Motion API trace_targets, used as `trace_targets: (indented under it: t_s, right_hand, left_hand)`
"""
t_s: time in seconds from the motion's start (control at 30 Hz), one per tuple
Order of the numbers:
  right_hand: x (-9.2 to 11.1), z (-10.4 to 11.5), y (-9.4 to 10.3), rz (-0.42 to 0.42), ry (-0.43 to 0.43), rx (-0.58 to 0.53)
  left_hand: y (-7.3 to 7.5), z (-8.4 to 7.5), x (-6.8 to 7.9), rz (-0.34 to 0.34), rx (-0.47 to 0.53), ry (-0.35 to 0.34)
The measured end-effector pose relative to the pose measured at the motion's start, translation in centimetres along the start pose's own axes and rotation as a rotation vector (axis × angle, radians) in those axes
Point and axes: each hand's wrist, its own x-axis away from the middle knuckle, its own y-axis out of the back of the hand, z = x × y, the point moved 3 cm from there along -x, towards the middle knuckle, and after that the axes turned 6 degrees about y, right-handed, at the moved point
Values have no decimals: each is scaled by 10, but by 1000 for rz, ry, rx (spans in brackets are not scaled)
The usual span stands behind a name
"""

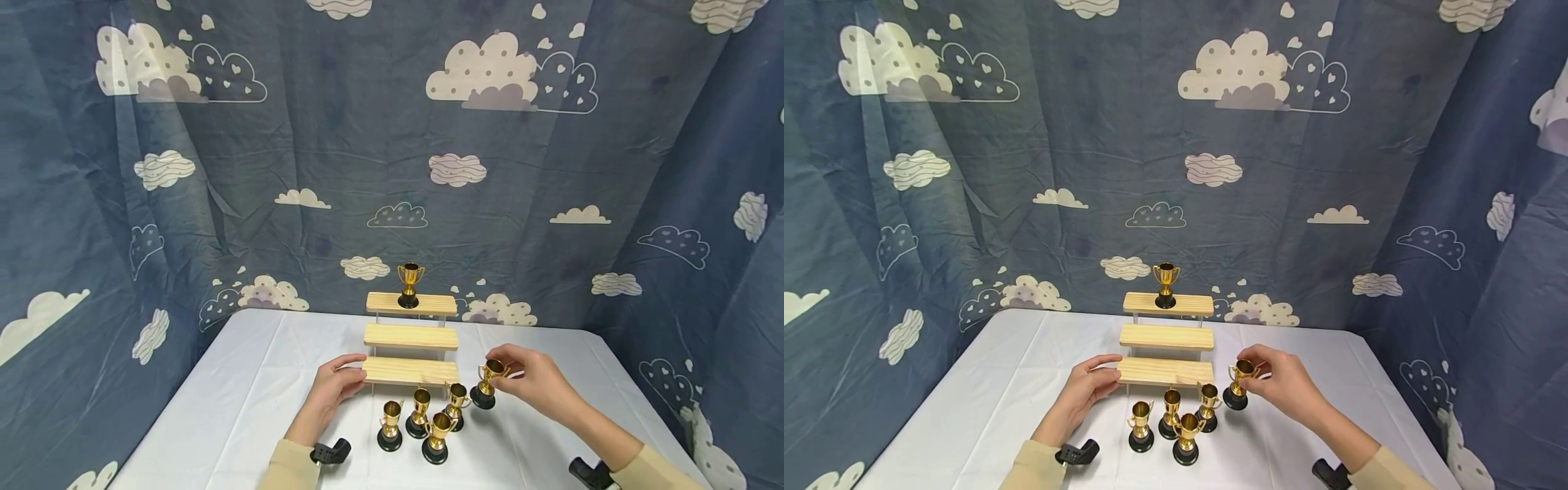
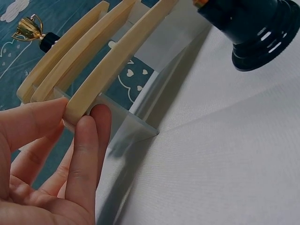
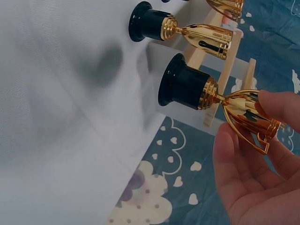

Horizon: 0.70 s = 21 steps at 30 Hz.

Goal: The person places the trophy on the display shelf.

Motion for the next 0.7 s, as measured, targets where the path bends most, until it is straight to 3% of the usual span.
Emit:
trace_targets:
  t_s: [0.7]
  right_hand:
    - [-10,6,-2,-41,-14,-25]
  left_hand:
    - [0,-1,1,13,5,-16]
